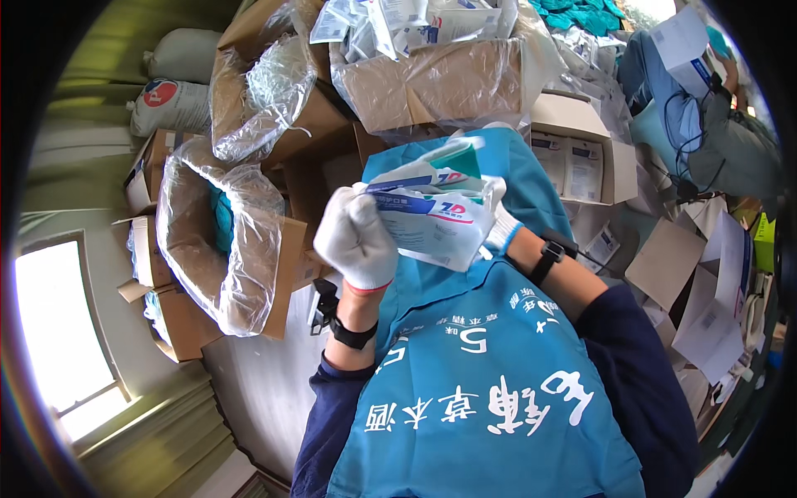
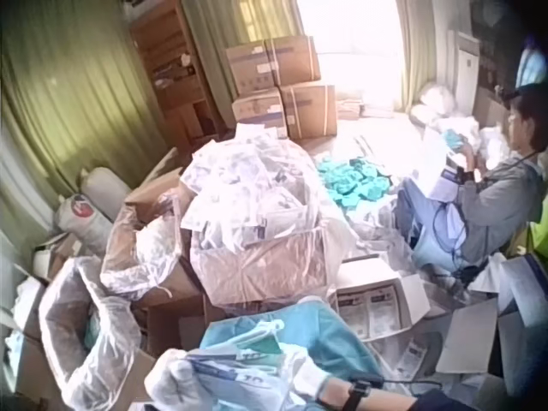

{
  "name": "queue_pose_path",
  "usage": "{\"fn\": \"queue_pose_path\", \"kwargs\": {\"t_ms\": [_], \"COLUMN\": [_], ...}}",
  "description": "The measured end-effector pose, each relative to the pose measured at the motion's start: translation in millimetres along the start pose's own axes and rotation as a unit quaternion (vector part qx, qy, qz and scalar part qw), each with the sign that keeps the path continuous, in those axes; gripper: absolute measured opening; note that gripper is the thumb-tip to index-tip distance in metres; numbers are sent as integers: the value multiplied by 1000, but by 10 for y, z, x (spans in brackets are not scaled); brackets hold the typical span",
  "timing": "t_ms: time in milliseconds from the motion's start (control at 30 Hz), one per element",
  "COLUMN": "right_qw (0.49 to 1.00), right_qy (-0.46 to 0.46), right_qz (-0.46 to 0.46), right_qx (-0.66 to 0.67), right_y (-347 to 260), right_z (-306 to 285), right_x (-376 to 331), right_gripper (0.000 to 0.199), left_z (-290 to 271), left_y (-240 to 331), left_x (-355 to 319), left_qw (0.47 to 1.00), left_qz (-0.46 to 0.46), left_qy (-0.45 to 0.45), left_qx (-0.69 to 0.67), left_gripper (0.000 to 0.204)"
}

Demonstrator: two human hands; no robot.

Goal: The person repeatedly unpacks teal face masks from small plastic wrappers and places them into a large teal drawstring bag. The person handles the masks one at a time, removing the packaging and depositing the masks into the bag throughout the clip.

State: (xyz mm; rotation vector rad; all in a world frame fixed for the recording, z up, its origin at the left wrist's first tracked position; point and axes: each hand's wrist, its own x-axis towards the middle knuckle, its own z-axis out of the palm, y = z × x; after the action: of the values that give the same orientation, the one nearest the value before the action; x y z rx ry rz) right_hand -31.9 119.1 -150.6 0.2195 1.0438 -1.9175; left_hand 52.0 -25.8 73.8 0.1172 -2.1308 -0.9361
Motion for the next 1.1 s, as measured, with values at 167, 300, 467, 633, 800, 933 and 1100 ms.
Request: {"fn": "queue_pose_path", "kwargs": {"t_ms": [167,300,467,633,800,933,1100], "right_qw": [975,945,731,564,630,608,602], "right_qy": [-106,-154,63,71,-31,-29,28], "right_qz": [-194,-211,-356,-514,-415,-424,-393], "right_qx": [34,-198,-579,-642,-656,-670,-695], "right_y": [-443,-849,-549,-641,-829,-886,-870], "right_z": [200,459,479,291,339,383,243], "right_x": [-634,-1108,-1100,-1037,-1017,-1041,-1073], "right_gripper": [38,67,69,46,23,24,28], "left_z": [273,460,469,-53,-161,-130,-458], "left_y": [-394,-494,-481,-679,-400,-481,-540], "left_x": [-293,-287,-391,-84,421,373,495], "left_qw": [986,962,958,937,929,942,981], "left_qz": [-159,-218,-243,-265,-150,-87,-144], "left_qy": [44,157,118,-82,-320,-298,25], "left_qx": [-21,-41,-93,-211,-108,-126,-130], "left_gripper": [32,29,33,52,30,14,21]}}
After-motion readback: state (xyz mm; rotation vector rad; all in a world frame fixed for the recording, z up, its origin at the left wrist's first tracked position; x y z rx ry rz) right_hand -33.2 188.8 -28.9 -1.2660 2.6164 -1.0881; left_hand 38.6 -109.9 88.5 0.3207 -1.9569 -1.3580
